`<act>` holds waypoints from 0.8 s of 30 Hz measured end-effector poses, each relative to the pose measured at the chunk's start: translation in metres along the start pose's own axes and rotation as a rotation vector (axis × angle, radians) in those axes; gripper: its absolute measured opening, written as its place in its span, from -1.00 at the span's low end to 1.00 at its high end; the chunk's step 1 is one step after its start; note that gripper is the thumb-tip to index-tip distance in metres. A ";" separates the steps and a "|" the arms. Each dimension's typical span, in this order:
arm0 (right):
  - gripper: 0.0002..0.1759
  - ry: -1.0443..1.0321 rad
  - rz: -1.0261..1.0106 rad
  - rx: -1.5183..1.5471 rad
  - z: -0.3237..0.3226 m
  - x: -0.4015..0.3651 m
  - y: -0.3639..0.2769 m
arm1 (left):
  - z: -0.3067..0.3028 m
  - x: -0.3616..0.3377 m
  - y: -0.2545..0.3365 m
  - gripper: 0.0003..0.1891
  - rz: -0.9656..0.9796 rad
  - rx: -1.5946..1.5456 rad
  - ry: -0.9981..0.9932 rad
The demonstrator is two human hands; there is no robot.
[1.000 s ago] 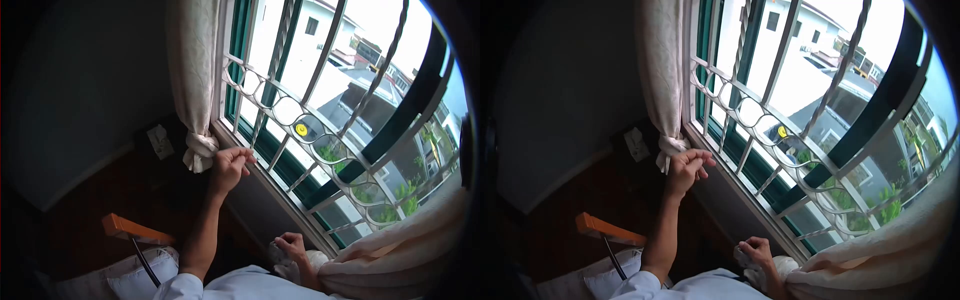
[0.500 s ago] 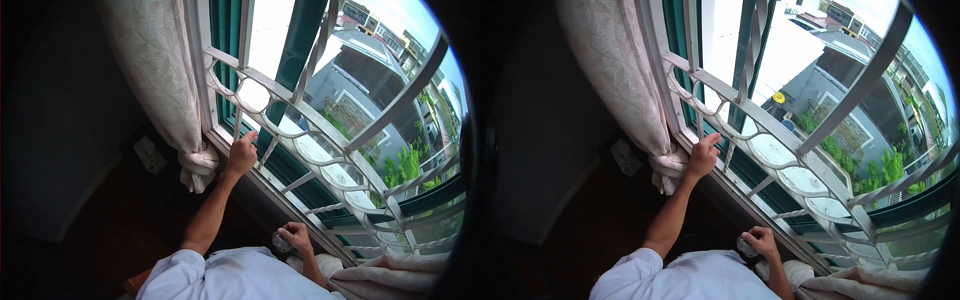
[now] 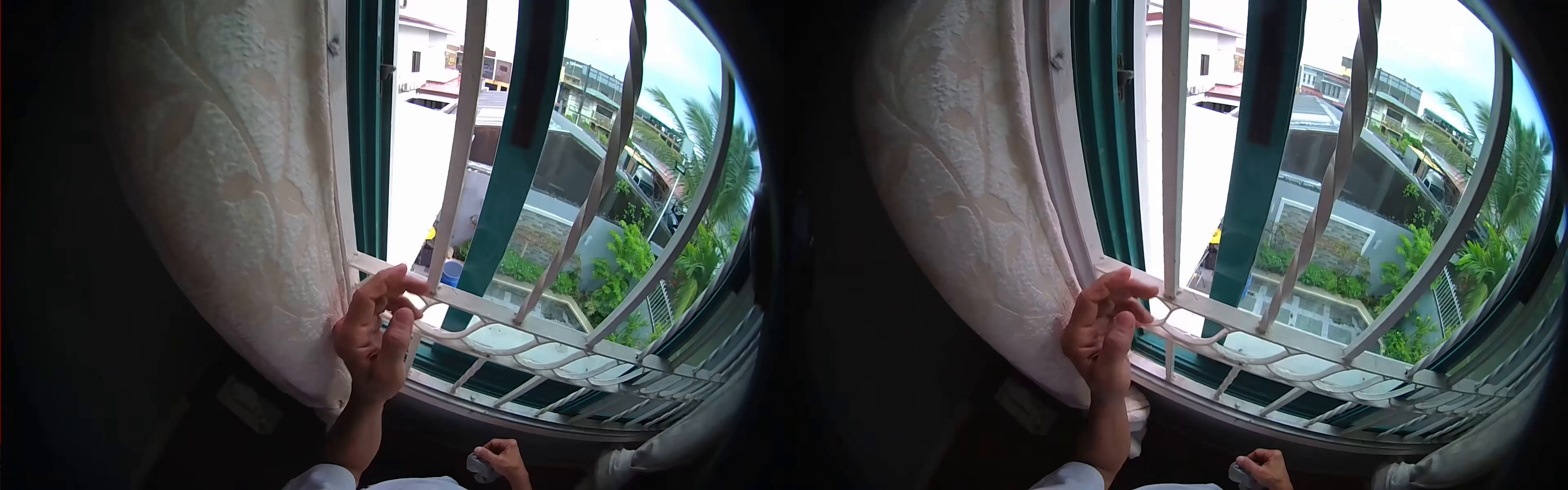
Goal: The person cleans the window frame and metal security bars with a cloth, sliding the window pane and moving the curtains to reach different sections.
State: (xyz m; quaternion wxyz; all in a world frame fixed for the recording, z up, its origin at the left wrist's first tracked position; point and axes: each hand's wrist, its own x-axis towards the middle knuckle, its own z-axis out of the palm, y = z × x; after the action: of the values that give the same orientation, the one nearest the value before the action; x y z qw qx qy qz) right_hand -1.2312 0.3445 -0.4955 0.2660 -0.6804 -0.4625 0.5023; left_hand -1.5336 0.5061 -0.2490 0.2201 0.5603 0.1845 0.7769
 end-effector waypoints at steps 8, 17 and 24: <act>-0.65 -0.102 0.004 -0.099 0.040 -0.015 -0.027 | 0.050 0.135 -0.026 -0.53 -0.246 0.065 -0.052; -0.70 0.436 -0.228 0.150 0.015 -0.031 -0.021 | 0.088 0.221 -0.073 -0.29 -0.496 0.250 -0.740; -0.53 0.738 -0.477 -0.066 -0.064 -0.019 -0.101 | 0.061 0.223 -0.095 -0.46 -0.560 -0.171 -1.075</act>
State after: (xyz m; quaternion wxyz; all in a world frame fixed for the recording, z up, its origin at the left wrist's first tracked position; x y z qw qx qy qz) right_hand -1.2090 0.3777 -0.3813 0.5000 -0.6967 -0.4963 0.1351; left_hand -1.5240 0.7101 -0.1048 0.5223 0.7844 0.1248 0.3104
